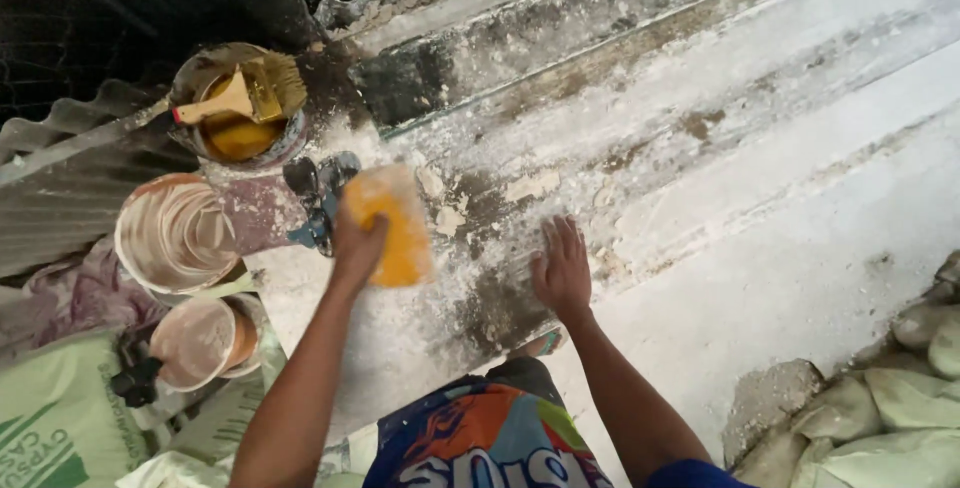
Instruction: The person scrubs a long, dirty metal sheet with a yellow sponge to remove dust and debris. They then place a green corrugated metal sheet on the surface and use a brush to apply a green substance along its length.
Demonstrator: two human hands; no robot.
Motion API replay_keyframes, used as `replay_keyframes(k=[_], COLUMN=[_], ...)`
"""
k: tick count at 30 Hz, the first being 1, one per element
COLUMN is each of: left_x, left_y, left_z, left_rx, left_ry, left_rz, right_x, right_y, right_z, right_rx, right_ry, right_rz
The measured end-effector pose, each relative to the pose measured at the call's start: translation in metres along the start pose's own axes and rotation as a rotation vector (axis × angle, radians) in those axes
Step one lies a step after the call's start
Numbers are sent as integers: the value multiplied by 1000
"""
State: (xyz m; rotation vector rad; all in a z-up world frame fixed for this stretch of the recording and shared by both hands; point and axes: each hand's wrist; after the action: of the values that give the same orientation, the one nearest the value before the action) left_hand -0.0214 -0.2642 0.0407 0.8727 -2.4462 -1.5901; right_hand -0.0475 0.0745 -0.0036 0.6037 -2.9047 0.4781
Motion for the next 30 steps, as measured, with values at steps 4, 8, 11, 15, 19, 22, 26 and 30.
replay_keyframes(k=[4,8,11,15,19,22,26,30], left_x=[35,24,40,65,50,89,38,0], left_y=[13,96,83,22,117,95,118,39], left_z=[69,64,20,49,124,143,55,22], left_rx=[34,169,343,250,-26,153,32,103], left_ry=[-168,-298,-329,-224,-296,-401,-331,-244], left_rz=[-60,-117,-240,-179,-104,-38,-93,-172], right_x=[-9,0,-1,1,0,2,-3,-5], right_y=[-7,-1,2,7,0,0,3,9], right_z=[4,-2,1,8,-3,-1,-2,7], right_rx=[41,66,79,69,62,95,157,171], right_ry=[31,8,13,17,-45,-9,36,26], right_rz=[-16,-4,23,27,64,52,27,0])
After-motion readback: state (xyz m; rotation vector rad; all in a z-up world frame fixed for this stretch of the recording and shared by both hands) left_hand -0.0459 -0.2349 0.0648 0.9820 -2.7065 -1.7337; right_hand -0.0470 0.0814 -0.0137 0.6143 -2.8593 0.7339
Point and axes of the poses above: each hand's wrist, its own x-axis towards the middle knuckle, its own z-axis out of the palm, y = z × x, and after that the axes turned 3 degrees about -y, right-handed
